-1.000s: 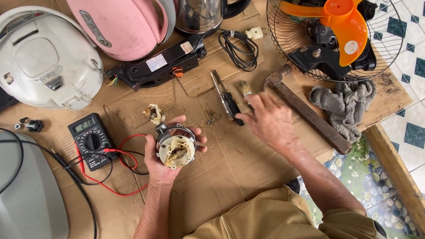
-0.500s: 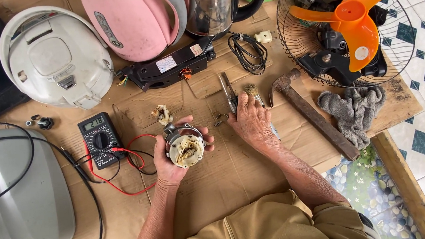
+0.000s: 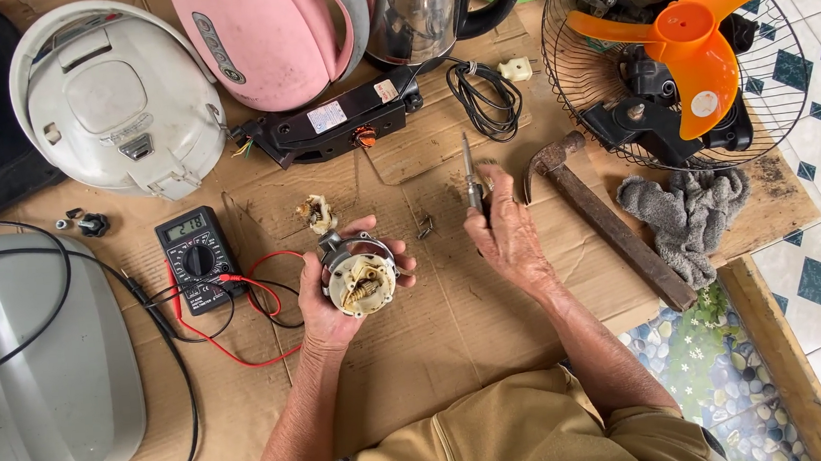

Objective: Disassembling and inspecting a small electric motor using hand tools and a multimeter for repair.

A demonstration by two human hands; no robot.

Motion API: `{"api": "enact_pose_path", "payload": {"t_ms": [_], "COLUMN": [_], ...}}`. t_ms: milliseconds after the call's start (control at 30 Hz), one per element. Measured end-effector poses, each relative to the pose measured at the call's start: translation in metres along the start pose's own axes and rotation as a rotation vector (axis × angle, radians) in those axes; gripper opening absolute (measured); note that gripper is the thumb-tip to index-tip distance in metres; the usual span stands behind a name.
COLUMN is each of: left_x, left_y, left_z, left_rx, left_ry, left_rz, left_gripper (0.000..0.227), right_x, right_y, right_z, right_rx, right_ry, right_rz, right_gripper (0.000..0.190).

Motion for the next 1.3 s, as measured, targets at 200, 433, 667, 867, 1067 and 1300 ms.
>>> {"api": "enact_pose_path", "payload": {"t_ms": [200,433,667,867,1067,1300], "left_x": [0.001,0.003,0.006,0.009,0.008,0.009], "left_y": [0.001,0.003,0.008,0.012,0.005,0.012], "left_z": [0.000,0.000,-0.001,-0.001,-0.001,-0.001], "left_rx": [-0.004,-0.016,-0.017,-0.006,0.001,-0.001], "left_ry": [0.015,0.026,0.032,0.028,0.024,0.018], "left_rz": [-0.039,-0.062,-0.074,-0.056,-0.028,0.008], "left_gripper": [0.087,0.087,0.088,0.088,0.087,0.084], "right_x": [-0.031,-0.045,-0.073,-0.083,-0.041,-0.092], "right_y": [0.013,0.011,-0.015,-0.015,0.018,0.011], "right_z": [-0.004,-0.016,-0.027,-0.036,-0.041,-0.021], "right_rx": [0.114,0.384,0.711,0.601,0.666,0.344], "right_ry": [0.038,0.048,-0.170,-0.260,-0.001,0.134], "right_rz": [0.763,1.167,1.678,1.735,1.861,1.215], "right_gripper": [0.036,0.018,0.023,0.048,0.078,0.061]}}
Point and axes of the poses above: each hand's wrist, its own z-axis towards the middle knuckle, its own y-axis out of the back of the hand, x = y × z, the point moved 8 cm from there along z, towards the middle knuckle, and after that the axes turned 3 degrees about -y, right-handed, at the moved point
